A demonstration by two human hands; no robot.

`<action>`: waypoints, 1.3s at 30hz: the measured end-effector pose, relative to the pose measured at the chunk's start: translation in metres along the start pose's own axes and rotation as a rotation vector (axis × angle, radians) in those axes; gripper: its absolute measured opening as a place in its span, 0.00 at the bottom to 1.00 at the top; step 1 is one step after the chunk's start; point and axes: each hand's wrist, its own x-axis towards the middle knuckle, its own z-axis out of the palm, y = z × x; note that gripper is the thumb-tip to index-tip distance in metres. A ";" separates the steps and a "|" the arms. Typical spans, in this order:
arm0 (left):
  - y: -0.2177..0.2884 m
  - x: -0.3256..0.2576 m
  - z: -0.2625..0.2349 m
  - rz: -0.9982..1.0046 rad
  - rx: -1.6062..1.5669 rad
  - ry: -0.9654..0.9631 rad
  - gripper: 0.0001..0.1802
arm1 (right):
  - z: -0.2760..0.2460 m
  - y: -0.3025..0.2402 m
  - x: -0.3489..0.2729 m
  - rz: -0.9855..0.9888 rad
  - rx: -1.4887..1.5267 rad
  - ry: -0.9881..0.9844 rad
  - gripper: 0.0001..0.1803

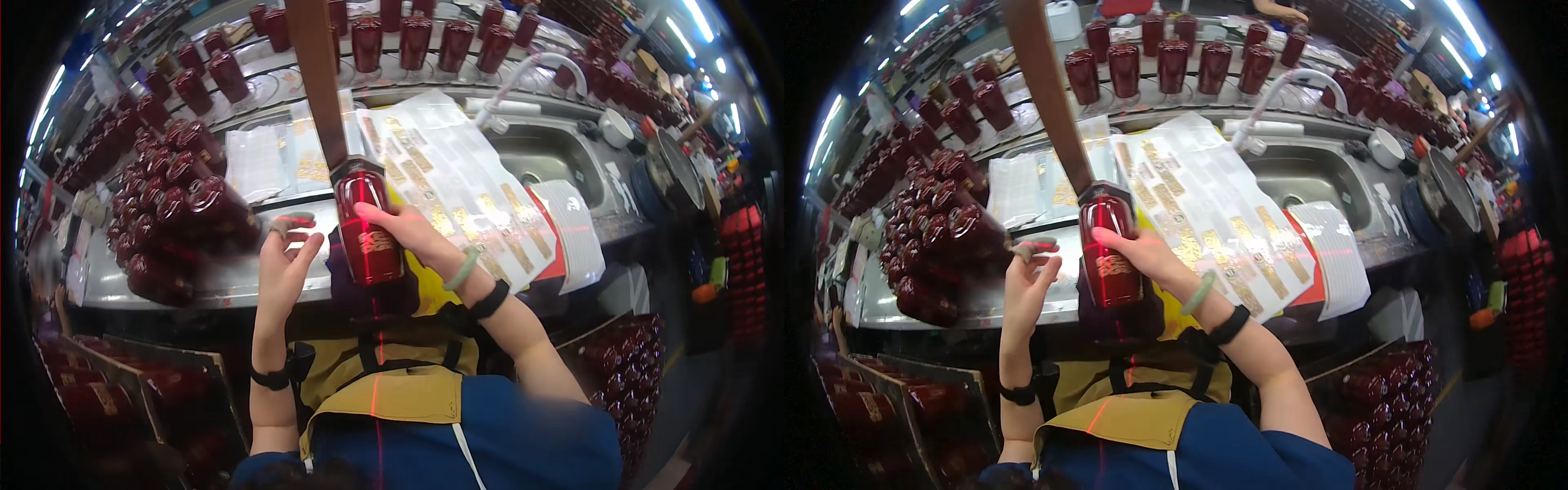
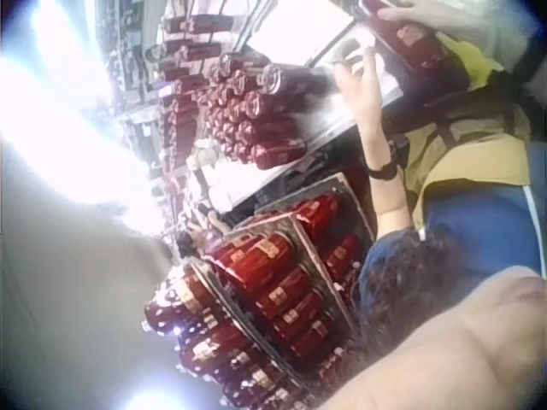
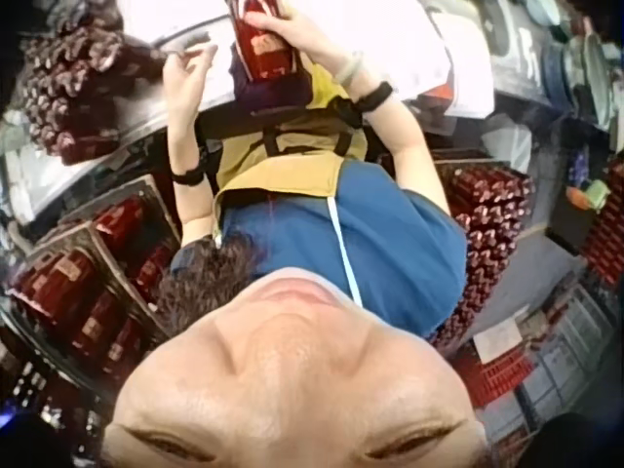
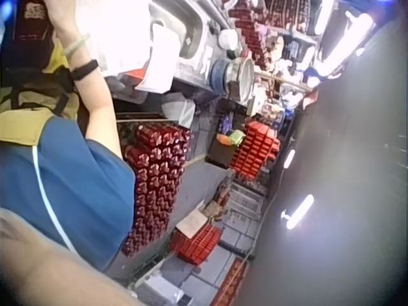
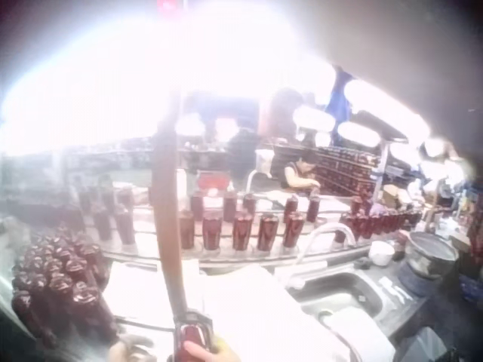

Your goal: Applying gold decorative labels to red wine bottles at a factory production line.

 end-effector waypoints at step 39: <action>-0.032 -0.050 0.069 0.371 0.366 0.172 0.49 | -0.419 0.065 -0.101 0.194 -1.068 1.174 0.57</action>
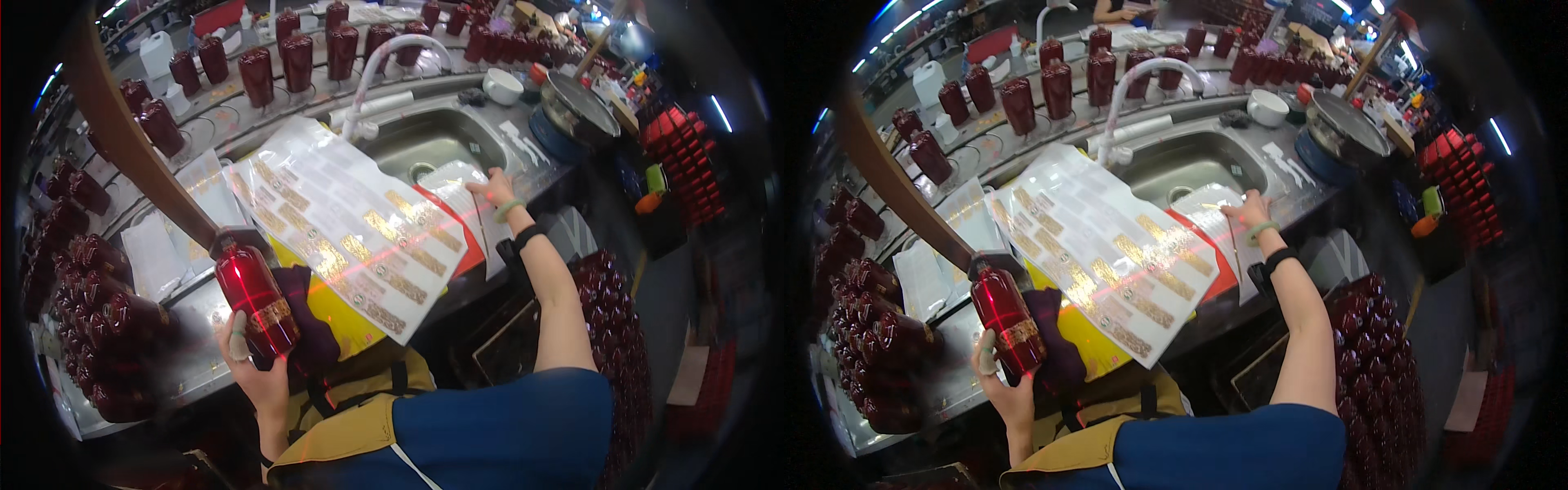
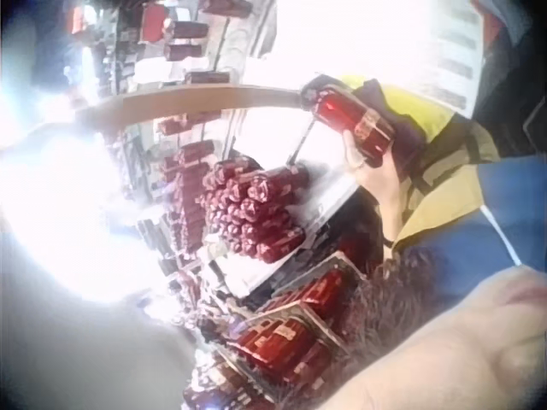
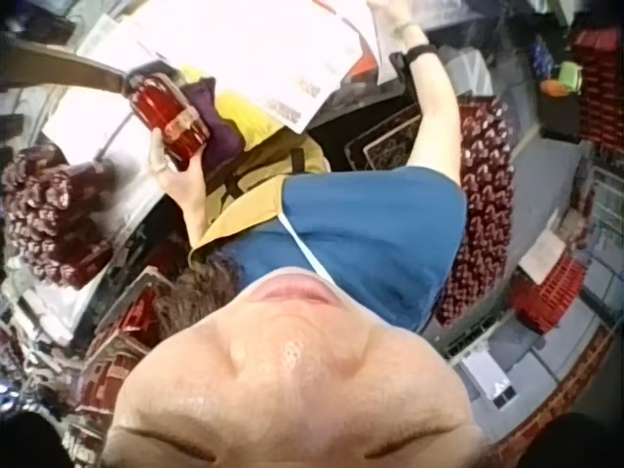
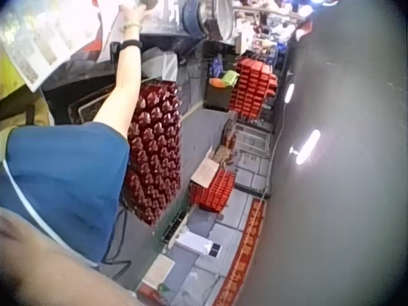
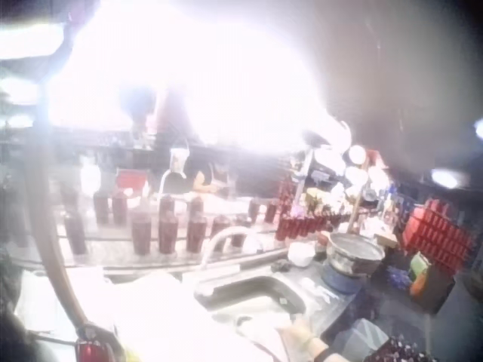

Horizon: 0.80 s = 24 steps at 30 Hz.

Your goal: Applying gold decorative labels to red wine bottles at a factory production line.

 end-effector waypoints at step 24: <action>-0.006 0.002 -0.001 0.055 -0.040 -0.004 0.46 | -0.069 -0.106 -0.092 -0.206 0.886 -0.033 0.11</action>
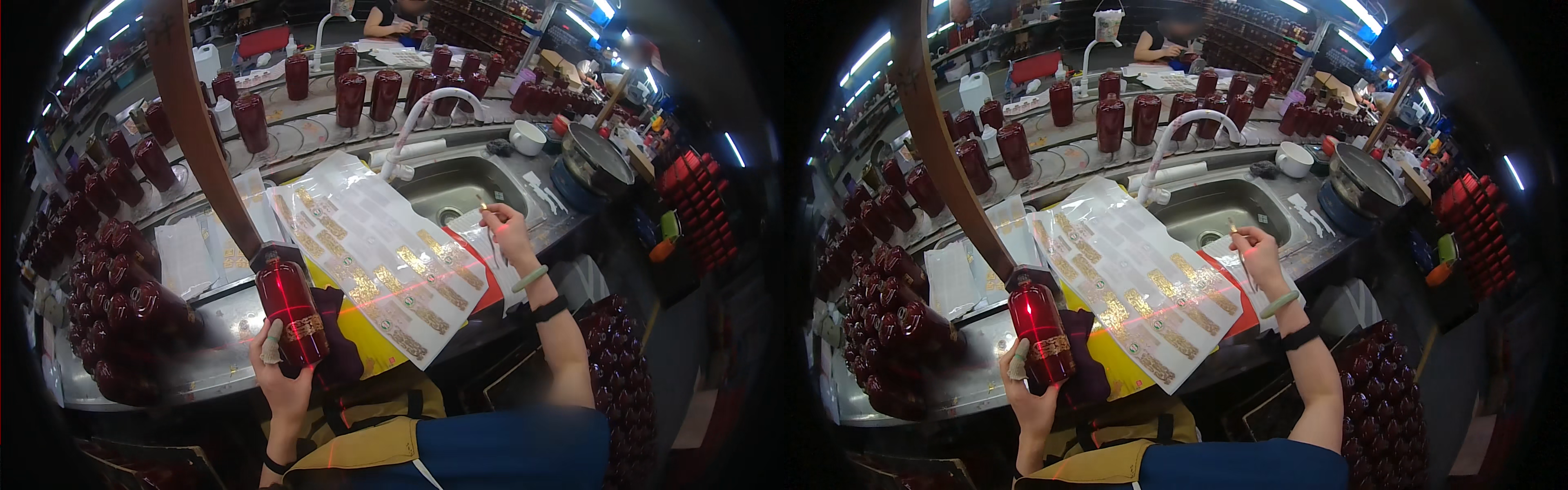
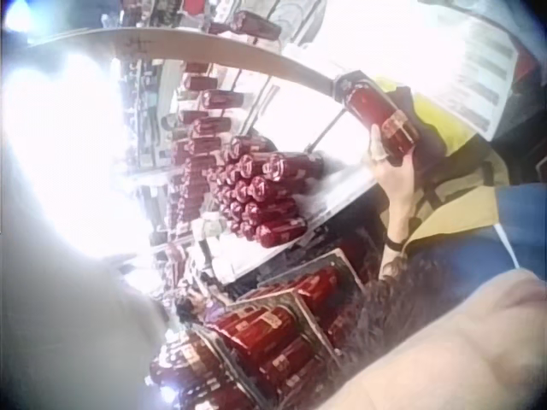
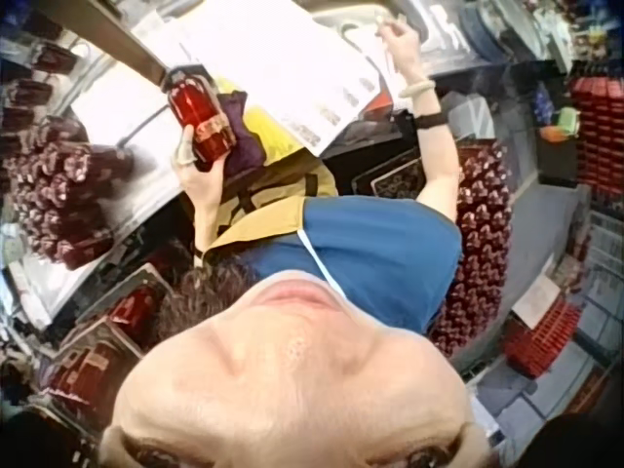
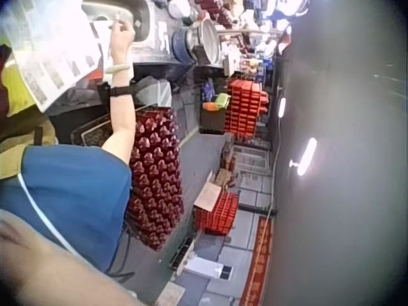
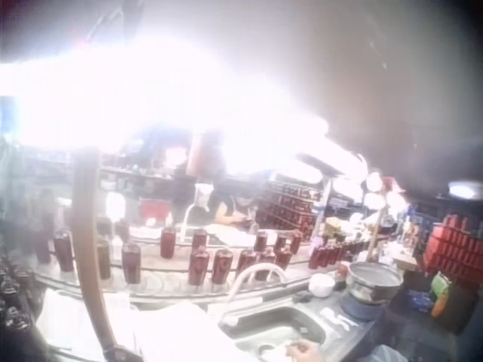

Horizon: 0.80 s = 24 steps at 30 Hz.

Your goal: Applying gold decorative labels to red wine bottles at a factory production line.

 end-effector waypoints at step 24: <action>-0.011 -0.005 -0.003 -0.052 -0.025 0.013 0.47 | 0.149 -0.087 -0.174 -0.108 0.026 -0.583 0.08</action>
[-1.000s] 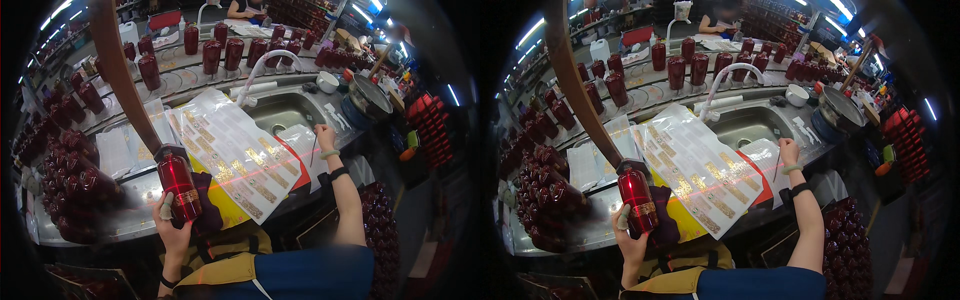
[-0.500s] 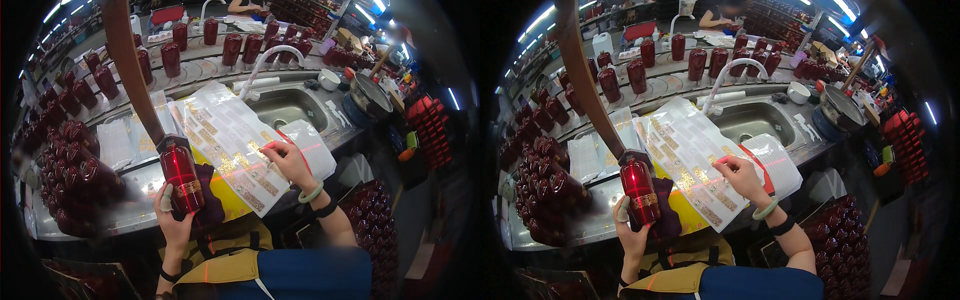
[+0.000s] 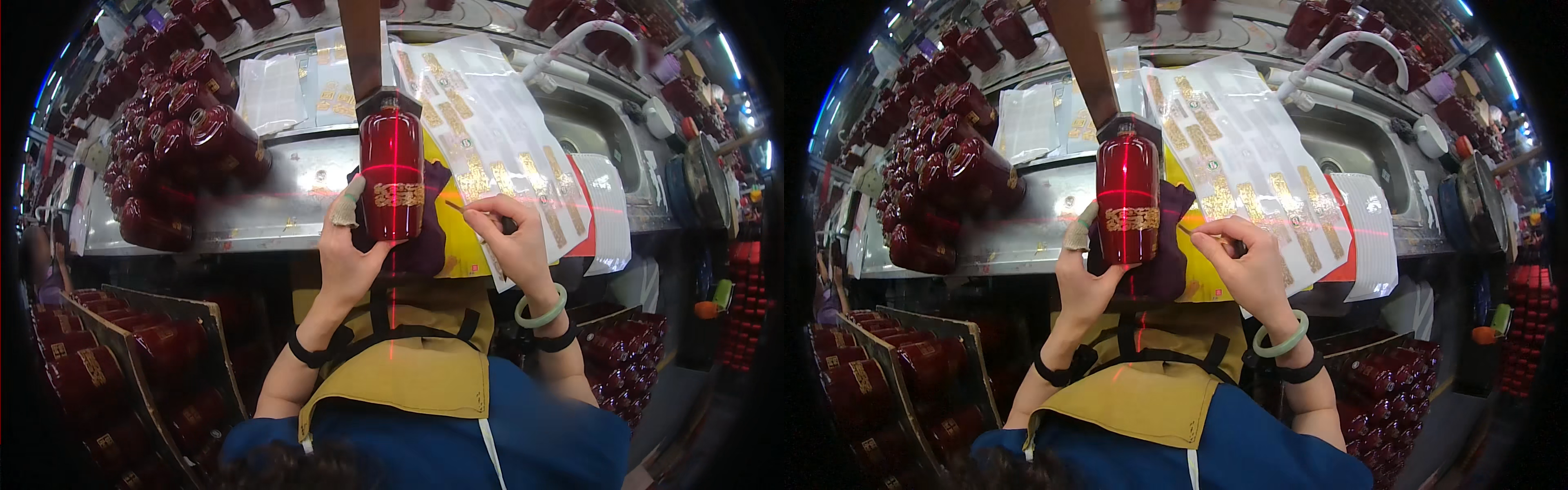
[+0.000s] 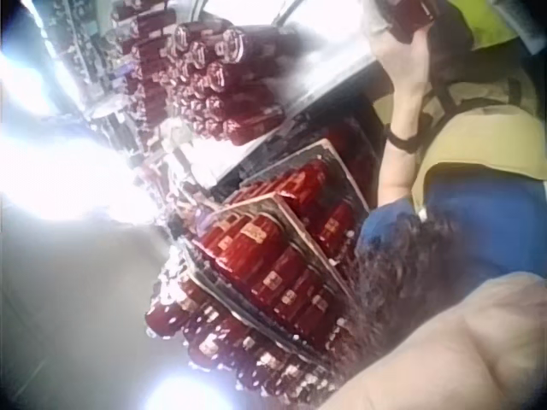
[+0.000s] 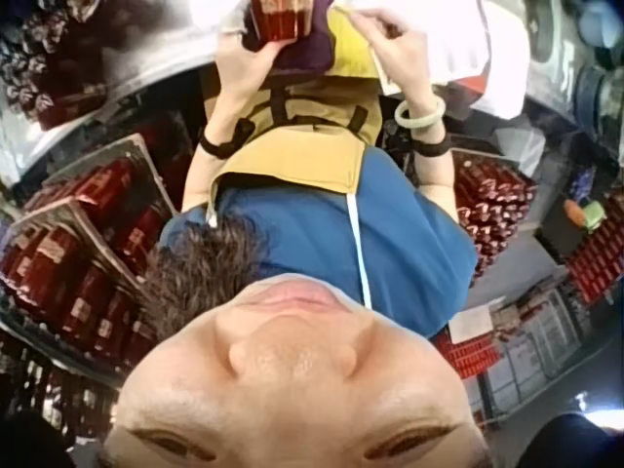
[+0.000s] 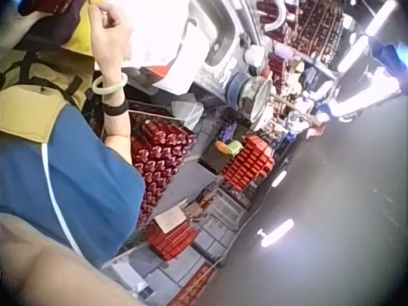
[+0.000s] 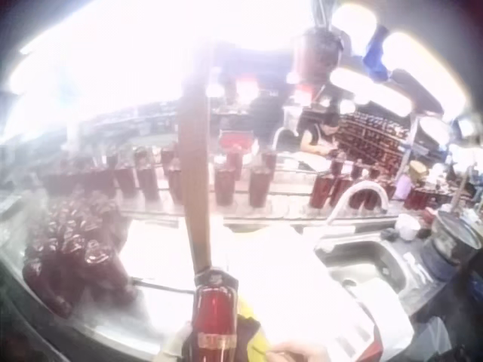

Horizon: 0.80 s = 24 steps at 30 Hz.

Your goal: Applying gold decorative labels to red wine bottles at a factory production line.

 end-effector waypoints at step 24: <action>0.005 -0.015 -0.002 -0.268 -0.450 -0.128 0.40 | 0.058 -0.007 -0.015 0.237 0.199 -0.157 0.10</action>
